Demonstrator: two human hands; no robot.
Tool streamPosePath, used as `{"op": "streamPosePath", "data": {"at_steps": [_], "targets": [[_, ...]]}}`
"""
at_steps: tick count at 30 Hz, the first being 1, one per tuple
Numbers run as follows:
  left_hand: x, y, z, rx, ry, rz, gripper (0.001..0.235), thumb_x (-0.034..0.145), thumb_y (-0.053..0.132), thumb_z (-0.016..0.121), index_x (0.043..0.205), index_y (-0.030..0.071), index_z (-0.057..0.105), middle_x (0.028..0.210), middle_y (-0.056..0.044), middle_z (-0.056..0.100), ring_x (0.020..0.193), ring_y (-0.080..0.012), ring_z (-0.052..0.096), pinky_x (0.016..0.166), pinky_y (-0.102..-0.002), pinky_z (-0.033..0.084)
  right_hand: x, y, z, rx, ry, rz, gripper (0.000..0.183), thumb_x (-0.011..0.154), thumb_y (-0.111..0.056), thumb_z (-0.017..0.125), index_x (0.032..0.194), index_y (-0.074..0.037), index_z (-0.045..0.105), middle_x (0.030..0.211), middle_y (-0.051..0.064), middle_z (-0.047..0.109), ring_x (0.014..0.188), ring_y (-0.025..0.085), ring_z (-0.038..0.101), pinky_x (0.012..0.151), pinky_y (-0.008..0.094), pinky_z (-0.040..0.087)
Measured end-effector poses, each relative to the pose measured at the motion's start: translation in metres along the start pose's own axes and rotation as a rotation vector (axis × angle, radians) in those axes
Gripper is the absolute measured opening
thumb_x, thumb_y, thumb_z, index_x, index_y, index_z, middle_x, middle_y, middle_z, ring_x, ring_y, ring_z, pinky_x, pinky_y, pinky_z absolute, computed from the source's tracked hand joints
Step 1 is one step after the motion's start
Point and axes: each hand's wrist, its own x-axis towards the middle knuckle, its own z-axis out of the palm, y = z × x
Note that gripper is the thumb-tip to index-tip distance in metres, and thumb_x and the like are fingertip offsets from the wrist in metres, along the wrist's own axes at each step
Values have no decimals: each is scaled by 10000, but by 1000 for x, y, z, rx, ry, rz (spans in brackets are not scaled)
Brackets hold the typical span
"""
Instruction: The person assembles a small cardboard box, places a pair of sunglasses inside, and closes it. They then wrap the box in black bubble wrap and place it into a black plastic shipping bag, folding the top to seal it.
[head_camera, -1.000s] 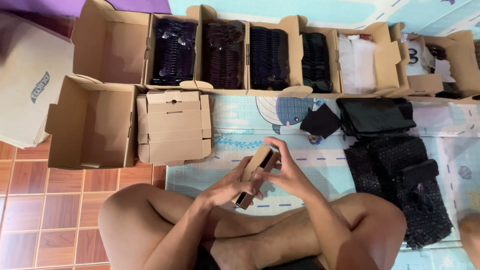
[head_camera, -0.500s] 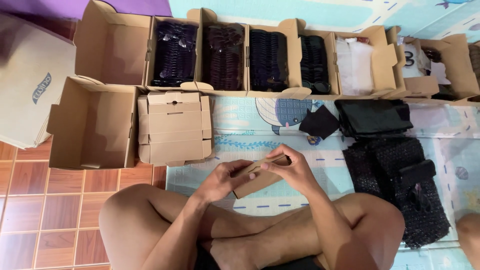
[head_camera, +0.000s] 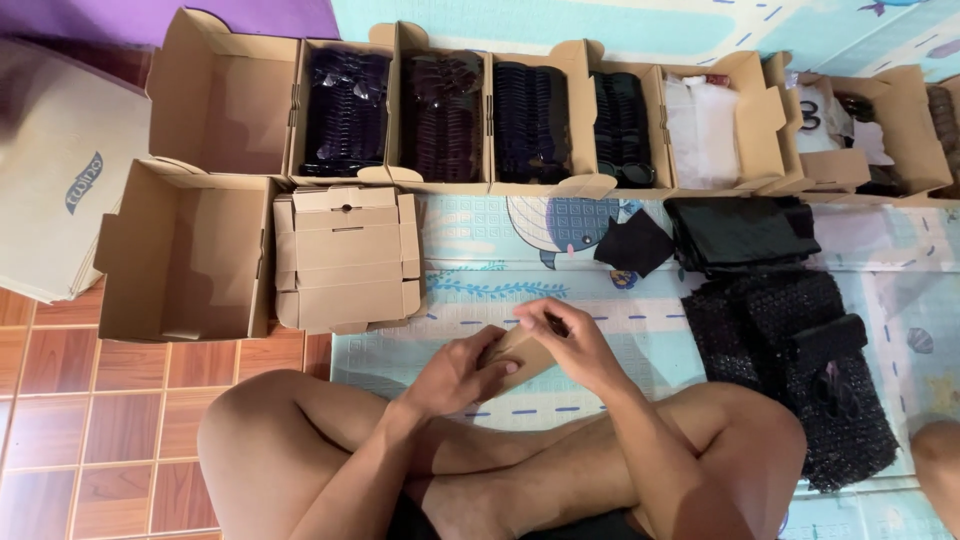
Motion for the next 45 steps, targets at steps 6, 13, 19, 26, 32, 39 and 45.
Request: {"op": "streamPosePath", "data": {"at_steps": [6,13,19,26,32,39,45], "targets": [[9,-14,2,-102,-37,-16,437,884,361,729,1173,40,663,885,-208,710,869,-359,701,748,-452,526,3,29,3,-84,40,-159,223,998,-284,676,1141,-163,798,607,35,568,620,73,428,610,277,418],[16,-26,19,-163,20,-46,374,902,377,750,1072,48,701,846,-200,692,764,-283,656,665,-399,511,5,57,6,-123,36,-125,353,941,-274,747,1271,-156,704,736,112,707,636,167,549,649,336,491],[18,-21,11,-283,163,-113,435,897,443,755,1118,71,720,867,-157,685,748,-245,678,655,-375,546,4,27,7,-27,83,-44,397,1032,-366,550,1316,-90,569,962,68,665,816,133,515,712,301,445],[17,-7,3,-611,484,4,842,897,35,703,1557,120,187,1222,-300,565,1155,-455,603,976,-576,535,-9,1,10,-117,-257,285,850,919,-296,767,1491,25,227,1216,317,624,1162,426,644,993,542,500],[23,-13,-4,-713,622,-128,557,932,116,669,1449,100,461,1203,-237,556,1127,-338,615,965,-474,584,10,43,-3,-42,-26,298,752,892,-349,805,1431,16,428,1179,239,635,1096,311,639,924,472,522],[38,-42,8,-527,536,-245,491,902,209,718,1350,82,563,1141,-256,655,1004,-322,733,891,-431,620,20,60,-20,4,373,279,678,892,-427,815,1302,8,496,1336,261,527,1209,355,631,967,460,534],[36,-30,4,-530,529,-277,489,885,158,658,1341,60,512,1211,-279,626,1077,-334,716,964,-467,572,26,68,-19,187,427,282,620,956,-352,756,1382,-2,471,1311,211,576,1205,269,619,929,416,534]]}}
